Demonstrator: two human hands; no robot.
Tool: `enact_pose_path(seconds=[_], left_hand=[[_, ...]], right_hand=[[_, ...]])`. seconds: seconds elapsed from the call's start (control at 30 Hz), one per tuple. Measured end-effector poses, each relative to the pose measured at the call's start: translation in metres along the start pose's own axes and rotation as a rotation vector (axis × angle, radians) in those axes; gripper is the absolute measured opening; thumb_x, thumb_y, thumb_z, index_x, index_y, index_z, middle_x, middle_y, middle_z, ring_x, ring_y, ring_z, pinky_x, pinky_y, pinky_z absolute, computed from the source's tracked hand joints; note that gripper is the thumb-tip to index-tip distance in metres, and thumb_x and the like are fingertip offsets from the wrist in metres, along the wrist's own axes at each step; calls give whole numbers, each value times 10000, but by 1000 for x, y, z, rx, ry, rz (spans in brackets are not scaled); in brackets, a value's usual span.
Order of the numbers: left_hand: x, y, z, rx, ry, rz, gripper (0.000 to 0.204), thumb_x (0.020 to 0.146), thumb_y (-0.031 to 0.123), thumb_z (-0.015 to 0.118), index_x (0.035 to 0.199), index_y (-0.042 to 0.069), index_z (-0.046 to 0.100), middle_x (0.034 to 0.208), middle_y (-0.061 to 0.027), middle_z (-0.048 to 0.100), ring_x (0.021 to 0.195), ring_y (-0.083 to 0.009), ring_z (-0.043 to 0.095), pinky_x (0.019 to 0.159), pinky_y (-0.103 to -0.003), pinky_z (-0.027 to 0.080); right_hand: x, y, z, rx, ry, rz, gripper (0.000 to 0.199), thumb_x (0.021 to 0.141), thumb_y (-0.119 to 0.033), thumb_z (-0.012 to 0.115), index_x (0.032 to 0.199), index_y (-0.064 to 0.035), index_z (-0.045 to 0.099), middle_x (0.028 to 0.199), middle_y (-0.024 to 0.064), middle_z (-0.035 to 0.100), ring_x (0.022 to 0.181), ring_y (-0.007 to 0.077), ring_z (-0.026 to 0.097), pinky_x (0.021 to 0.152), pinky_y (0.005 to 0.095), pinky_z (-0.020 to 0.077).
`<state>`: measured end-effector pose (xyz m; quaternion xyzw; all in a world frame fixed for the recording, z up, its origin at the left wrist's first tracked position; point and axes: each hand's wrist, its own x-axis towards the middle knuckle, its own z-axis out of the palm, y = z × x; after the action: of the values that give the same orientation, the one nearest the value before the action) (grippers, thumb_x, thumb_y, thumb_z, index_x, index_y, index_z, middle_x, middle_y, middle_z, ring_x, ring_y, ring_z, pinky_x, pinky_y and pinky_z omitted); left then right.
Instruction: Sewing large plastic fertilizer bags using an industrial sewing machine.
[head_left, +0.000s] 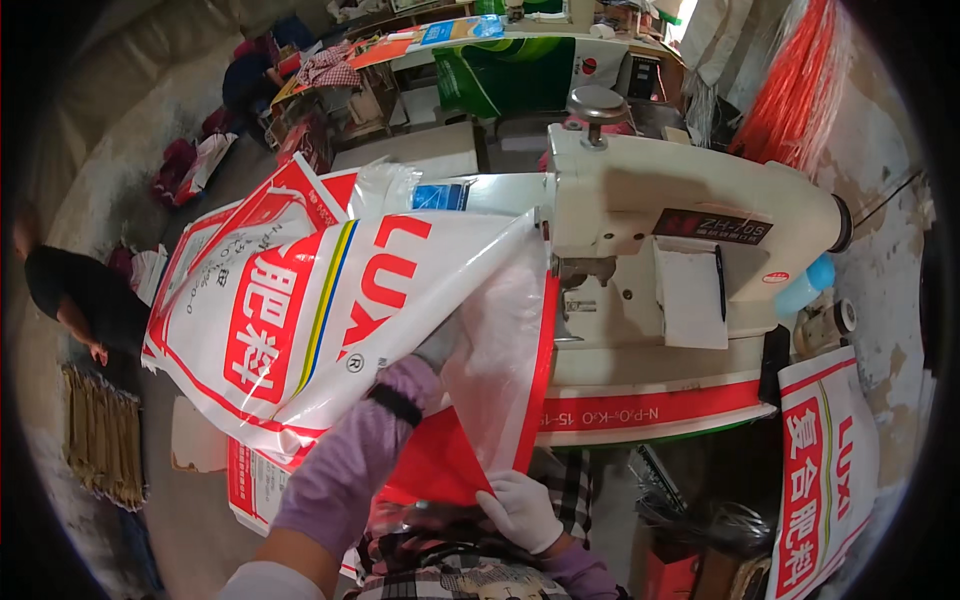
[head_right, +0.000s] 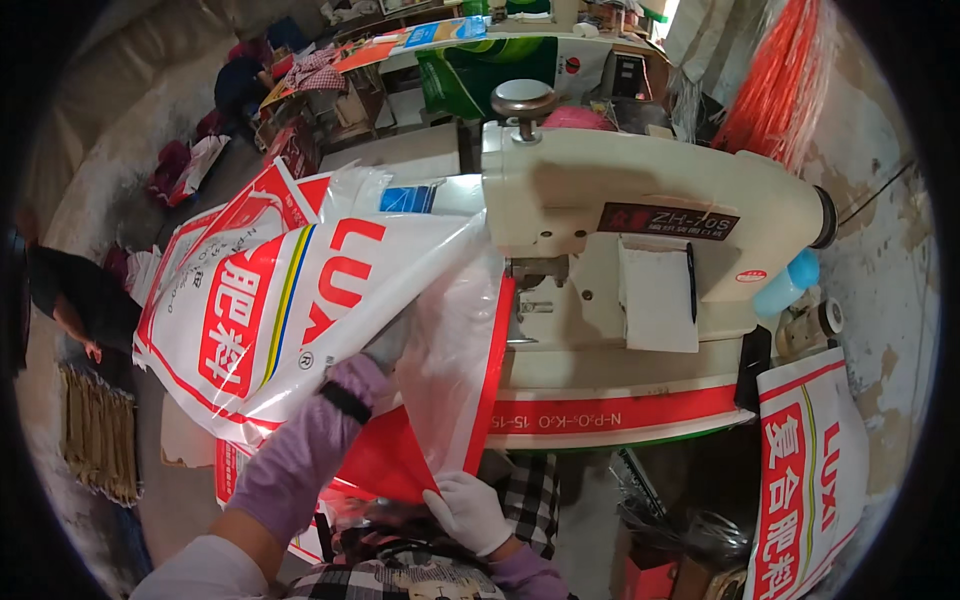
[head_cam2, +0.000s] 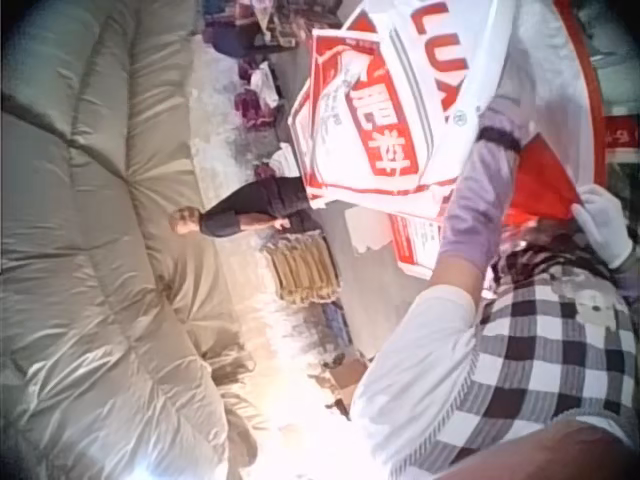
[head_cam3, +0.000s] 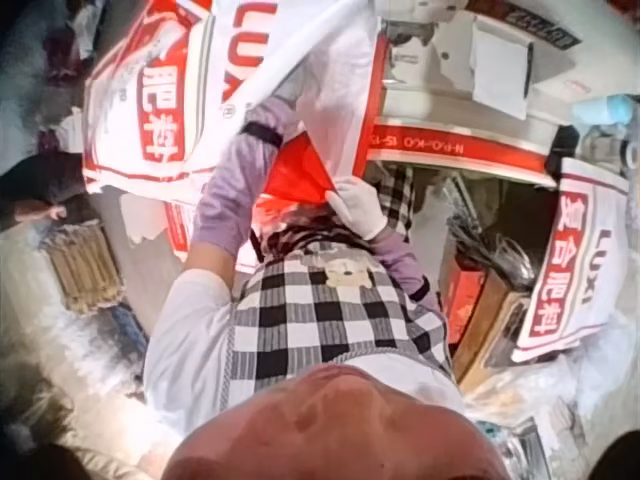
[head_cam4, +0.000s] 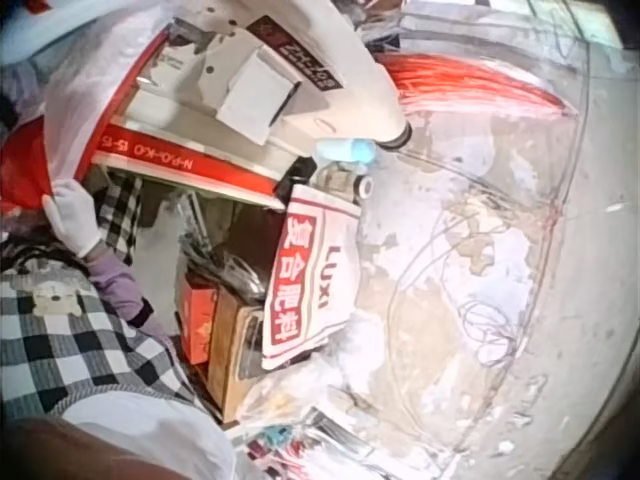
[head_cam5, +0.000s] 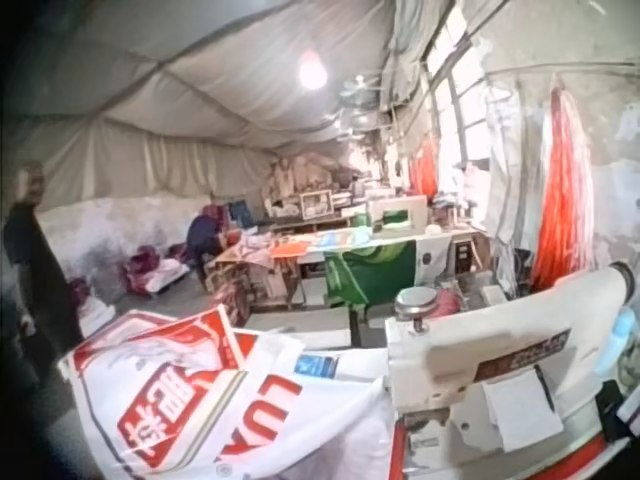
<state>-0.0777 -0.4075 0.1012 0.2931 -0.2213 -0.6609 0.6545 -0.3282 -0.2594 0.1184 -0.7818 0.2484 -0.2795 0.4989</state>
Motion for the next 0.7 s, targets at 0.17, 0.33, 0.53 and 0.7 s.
enact_pose_path(seconds=[0.17,0.33,0.53,0.7], left_hand=[[2,7,28,1956,-210,543,462,764,227,750,1192,122,613,1239,-83,575,1121,-255,548,979,-365,442],[30,0,23,1871,-228,343,272,778,173,721,1038,96,696,1141,-53,636,1108,-256,559,963,-375,446],[53,-27,29,1419,128,142,165,838,87,629,982,90,710,1067,-83,672,908,-205,648,833,-302,511],[79,-62,76,1720,522,334,121,826,84,605,936,52,646,915,-121,683,826,-198,651,787,-289,512]], right_hand=[[3,-20,-19,30,-1,3,166,880,-164,615,845,-20,691,828,100,678,853,280,638,730,353,514],[13,-32,-17,-70,2,-117,163,855,-134,632,766,-1,661,787,109,648,780,300,619,687,368,500],[22,-56,-34,-110,-24,-161,241,832,-152,665,652,-6,598,689,109,584,796,287,616,670,370,508],[19,-61,-52,-187,-22,-127,244,833,-144,658,632,-18,600,668,99,577,777,287,617,651,368,505]])
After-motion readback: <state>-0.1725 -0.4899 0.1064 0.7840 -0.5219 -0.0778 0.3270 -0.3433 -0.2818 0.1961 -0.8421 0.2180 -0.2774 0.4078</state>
